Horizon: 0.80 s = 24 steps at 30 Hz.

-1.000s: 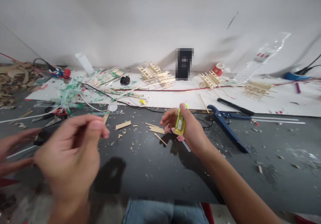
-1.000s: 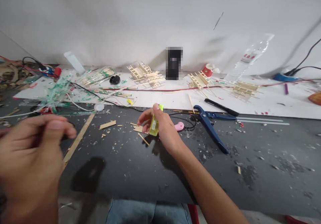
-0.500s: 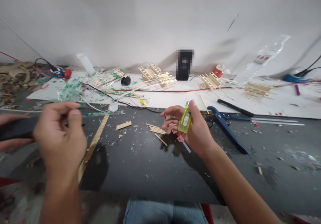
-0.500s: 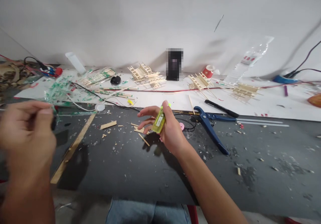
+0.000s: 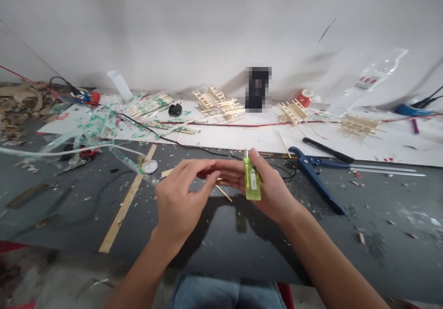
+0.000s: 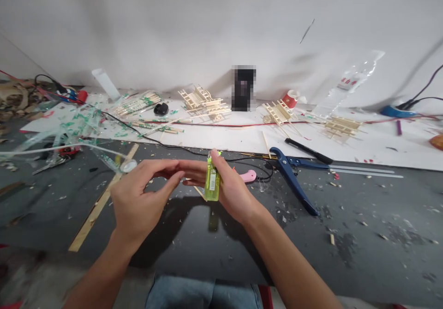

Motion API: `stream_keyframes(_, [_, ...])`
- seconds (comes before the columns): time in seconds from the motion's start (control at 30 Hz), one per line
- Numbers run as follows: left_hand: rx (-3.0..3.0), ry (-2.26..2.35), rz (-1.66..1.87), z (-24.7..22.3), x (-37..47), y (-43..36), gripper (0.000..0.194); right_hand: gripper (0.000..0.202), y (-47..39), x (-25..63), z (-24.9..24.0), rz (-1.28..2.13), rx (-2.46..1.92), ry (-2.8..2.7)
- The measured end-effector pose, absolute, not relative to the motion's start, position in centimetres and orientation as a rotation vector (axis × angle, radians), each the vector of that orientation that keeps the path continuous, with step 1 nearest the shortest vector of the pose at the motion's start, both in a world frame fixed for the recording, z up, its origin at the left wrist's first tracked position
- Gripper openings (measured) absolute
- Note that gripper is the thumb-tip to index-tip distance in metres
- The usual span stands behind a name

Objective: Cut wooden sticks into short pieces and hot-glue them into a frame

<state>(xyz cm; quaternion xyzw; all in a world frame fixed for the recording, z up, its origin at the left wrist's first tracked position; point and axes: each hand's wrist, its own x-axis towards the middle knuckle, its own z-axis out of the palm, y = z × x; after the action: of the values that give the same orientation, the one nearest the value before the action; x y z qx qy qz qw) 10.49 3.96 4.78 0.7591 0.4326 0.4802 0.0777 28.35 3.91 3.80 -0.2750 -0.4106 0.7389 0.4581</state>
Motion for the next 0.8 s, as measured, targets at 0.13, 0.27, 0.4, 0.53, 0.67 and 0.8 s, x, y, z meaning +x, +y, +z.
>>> stream_keyframes(0.13, [2.338,1.297,1.383,5.0,10.1,4.6,0.013,0.067,3.9,28.3,3.7,1.810,-0.681,-1.064])
stream_keyframes(0.27, [2.505,1.179,1.293,5.2,9.4,5.2,0.021,0.068,3.8,28.8,3.8,1.768,-0.728,-1.089])
stream_keyframes(0.4, [2.650,1.083,1.124,5.7,9.1,5.5,0.018,0.064,3.8,29.4,4.0,1.783,-0.701,-1.085])
stream_keyframes(0.53, [2.403,1.157,1.045,6.4,8.7,6.0,0.017,0.064,3.7,29.7,4.3,1.822,-0.634,-1.107])
stream_keyframes(0.67, [1.973,0.897,0.839,7.1,8.3,7.2,0.045,0.070,3.5,29.9,4.6,1.885,-0.620,-1.225])
stream_keyframes(0.8, [1.796,0.653,0.577,7.9,8.7,7.8,0.035,0.073,3.3,30.1,4.5,1.901,-0.638,-1.253])
